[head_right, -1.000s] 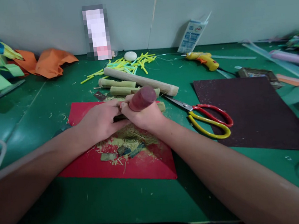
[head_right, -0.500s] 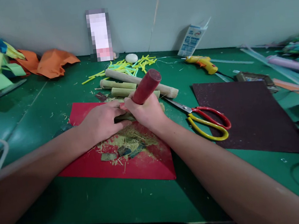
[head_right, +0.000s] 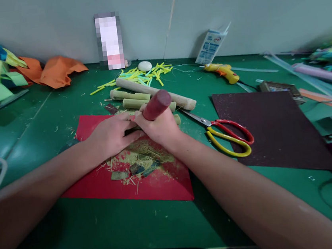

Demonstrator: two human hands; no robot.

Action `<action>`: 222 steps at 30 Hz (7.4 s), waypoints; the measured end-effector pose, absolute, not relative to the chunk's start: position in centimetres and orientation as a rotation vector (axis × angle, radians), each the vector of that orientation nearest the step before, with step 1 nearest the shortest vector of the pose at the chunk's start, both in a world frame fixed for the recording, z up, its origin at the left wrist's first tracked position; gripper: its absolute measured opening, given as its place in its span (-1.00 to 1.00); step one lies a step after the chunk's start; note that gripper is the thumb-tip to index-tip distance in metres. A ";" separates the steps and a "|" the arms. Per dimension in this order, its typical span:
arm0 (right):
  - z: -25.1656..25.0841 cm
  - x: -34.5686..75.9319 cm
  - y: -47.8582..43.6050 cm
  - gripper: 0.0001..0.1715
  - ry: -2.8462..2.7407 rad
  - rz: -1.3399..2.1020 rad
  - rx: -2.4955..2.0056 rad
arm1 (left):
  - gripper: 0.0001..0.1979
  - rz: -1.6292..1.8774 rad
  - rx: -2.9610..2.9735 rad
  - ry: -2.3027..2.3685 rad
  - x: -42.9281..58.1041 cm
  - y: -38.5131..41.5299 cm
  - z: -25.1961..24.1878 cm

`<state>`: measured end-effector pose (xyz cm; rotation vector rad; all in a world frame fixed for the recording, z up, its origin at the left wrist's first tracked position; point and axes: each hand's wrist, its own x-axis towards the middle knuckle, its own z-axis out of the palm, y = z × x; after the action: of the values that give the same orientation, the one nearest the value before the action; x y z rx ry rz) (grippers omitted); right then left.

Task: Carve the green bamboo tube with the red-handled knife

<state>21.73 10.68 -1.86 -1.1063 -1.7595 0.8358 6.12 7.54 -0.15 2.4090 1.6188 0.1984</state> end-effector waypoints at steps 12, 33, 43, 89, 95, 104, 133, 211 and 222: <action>-2.0 21.5 11.1 -0.73 -1.756 0.819 -1.195 | -0.60 0.243 2.568 1.696 6.2 7.1 -0.5; -1.9 21.4 11.7 -0.66 -1.584 0.911 -1.121 | -0.62 0.211 2.473 1.689 6.6 7.3 0.2; -1.6 21.3 11.6 -0.70 -1.659 0.912 -1.158 | -0.64 0.218 2.486 1.681 6.6 7.2 0.1; -2.0 21.4 11.5 -0.72 -1.663 0.886 -1.145 | -0.64 0.262 2.467 1.646 6.3 7.4 0.0; -1.5 21.4 11.0 -0.68 -1.727 0.916 -1.150 | -0.66 0.183 2.431 1.697 6.6 7.3 0.3; -1.9 21.4 11.4 -0.65 -1.632 0.861 -1.161 | -0.64 0.195 2.481 1.697 6.7 7.1 0.1; -1.3 21.2 11.4 -0.69 -1.687 0.901 -1.208 | -0.67 0.226 2.473 1.688 6.7 7.2 0.1; 0.0 23.4 11.3 -0.78 -1.748 1.094 -1.236 | -0.80 0.163 2.606 1.553 5.7 6.5 -1.0; 0.1 22.6 11.3 -0.72 -1.710 1.060 -1.258 | -0.81 0.108 2.581 1.550 5.6 6.4 -0.9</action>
<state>22.64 11.31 0.08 -1.2575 -1.7097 1.0601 5.58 6.41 -0.86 2.5806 1.5496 0.1075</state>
